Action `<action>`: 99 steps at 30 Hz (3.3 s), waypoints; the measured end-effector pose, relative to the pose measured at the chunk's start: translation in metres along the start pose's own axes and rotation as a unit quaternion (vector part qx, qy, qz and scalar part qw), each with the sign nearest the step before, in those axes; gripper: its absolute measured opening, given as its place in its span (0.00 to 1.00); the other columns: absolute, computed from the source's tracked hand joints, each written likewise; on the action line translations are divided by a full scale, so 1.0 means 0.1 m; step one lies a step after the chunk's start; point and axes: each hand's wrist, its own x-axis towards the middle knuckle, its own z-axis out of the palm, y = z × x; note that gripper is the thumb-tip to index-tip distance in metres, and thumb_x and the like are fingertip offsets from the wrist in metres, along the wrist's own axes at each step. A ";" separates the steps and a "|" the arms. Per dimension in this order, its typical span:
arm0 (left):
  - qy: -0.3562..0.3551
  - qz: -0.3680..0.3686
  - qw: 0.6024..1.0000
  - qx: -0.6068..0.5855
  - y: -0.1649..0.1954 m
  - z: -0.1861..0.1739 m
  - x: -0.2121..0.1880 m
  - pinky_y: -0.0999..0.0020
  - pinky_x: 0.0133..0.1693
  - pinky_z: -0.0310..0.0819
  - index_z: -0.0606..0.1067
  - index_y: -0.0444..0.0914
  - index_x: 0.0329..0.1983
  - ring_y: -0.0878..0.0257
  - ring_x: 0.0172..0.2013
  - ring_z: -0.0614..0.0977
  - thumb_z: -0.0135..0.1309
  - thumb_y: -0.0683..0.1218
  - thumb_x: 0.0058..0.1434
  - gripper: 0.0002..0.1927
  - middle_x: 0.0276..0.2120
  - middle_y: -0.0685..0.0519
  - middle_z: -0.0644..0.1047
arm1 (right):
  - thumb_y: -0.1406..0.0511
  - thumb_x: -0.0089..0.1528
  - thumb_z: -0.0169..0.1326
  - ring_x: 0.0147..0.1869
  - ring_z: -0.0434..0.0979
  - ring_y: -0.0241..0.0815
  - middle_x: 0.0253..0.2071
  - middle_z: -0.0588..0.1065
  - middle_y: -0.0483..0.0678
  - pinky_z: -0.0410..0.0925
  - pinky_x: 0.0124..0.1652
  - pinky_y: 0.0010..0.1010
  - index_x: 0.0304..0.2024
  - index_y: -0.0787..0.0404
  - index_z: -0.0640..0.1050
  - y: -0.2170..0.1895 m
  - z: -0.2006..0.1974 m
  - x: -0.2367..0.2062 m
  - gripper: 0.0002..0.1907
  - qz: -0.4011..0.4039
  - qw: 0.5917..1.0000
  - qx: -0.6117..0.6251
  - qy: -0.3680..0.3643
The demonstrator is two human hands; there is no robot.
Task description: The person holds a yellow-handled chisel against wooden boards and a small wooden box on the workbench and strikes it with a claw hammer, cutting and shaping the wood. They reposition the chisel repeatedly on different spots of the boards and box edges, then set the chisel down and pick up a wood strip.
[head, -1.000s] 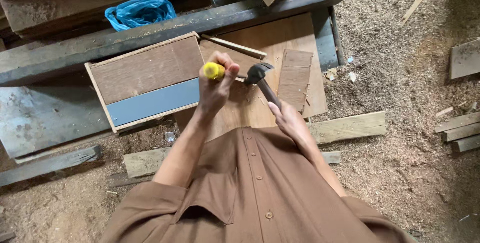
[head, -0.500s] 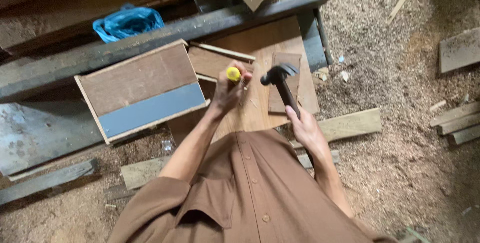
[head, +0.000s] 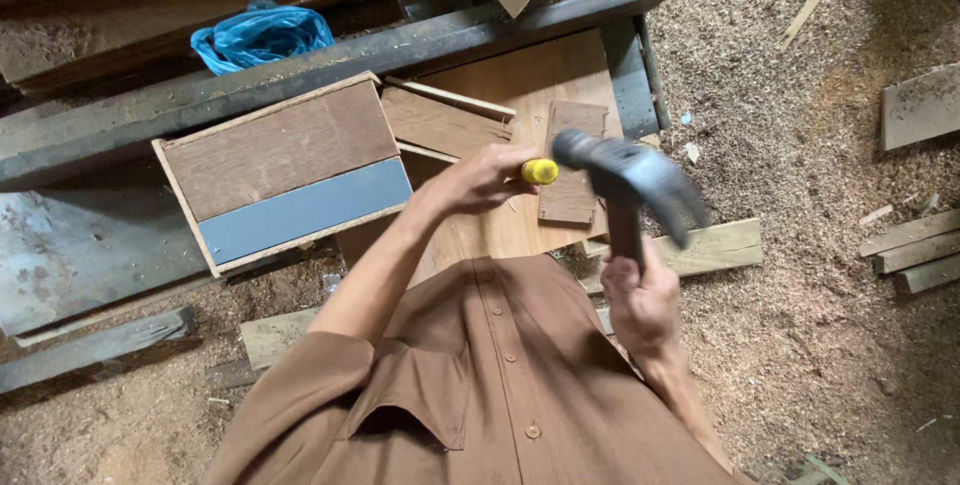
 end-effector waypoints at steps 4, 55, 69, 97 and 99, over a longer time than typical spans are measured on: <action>-0.070 -0.139 0.987 -0.035 -0.05 -0.10 0.05 0.61 0.31 0.75 0.79 0.41 0.48 0.63 0.28 0.77 0.65 0.43 0.59 0.14 0.32 0.53 0.81 | 0.37 0.67 0.34 0.19 0.69 0.31 0.20 0.71 0.38 0.64 0.19 0.26 0.58 0.64 0.69 -0.04 0.10 0.05 0.40 -0.002 0.996 -0.077 -0.034; -0.165 -0.092 0.975 -0.119 -0.48 -0.10 0.17 0.66 0.42 0.76 0.78 0.38 0.47 0.66 0.38 0.79 0.64 0.52 0.63 0.16 0.36 0.53 0.81 | 0.43 0.68 0.42 0.23 0.67 0.34 0.22 0.68 0.43 0.62 0.22 0.29 0.41 0.63 0.73 0.19 0.01 -0.10 0.30 -0.039 0.999 -0.004 0.025; -0.194 -0.195 0.960 -0.053 -0.65 -0.05 0.31 0.64 0.27 0.64 0.73 0.39 0.32 0.66 0.24 0.72 0.62 0.61 0.62 0.21 0.21 0.58 0.70 | 0.37 0.67 0.39 0.21 0.67 0.32 0.20 0.68 0.41 0.61 0.20 0.28 0.42 0.63 0.73 0.04 -0.01 0.03 0.36 -0.033 0.999 -0.011 0.040; -0.172 -0.143 0.973 -0.061 -0.59 -0.02 0.43 0.64 0.30 0.67 0.75 0.39 0.37 0.65 0.26 0.71 0.59 0.56 0.65 0.16 0.23 0.56 0.72 | 0.39 0.69 0.31 0.17 0.64 0.30 0.20 0.68 0.39 0.61 0.17 0.26 0.55 0.60 0.69 0.03 -0.03 0.14 0.35 0.016 0.995 -0.096 -0.010; -0.158 -0.119 0.978 -0.065 -0.58 -0.04 0.44 0.63 0.30 0.67 0.74 0.38 0.38 0.65 0.27 0.71 0.59 0.54 0.66 0.15 0.24 0.55 0.72 | 0.40 0.66 0.35 0.15 0.66 0.32 0.17 0.68 0.40 0.63 0.13 0.27 0.41 0.62 0.71 0.01 -0.08 0.16 0.33 0.072 0.994 -0.079 -0.017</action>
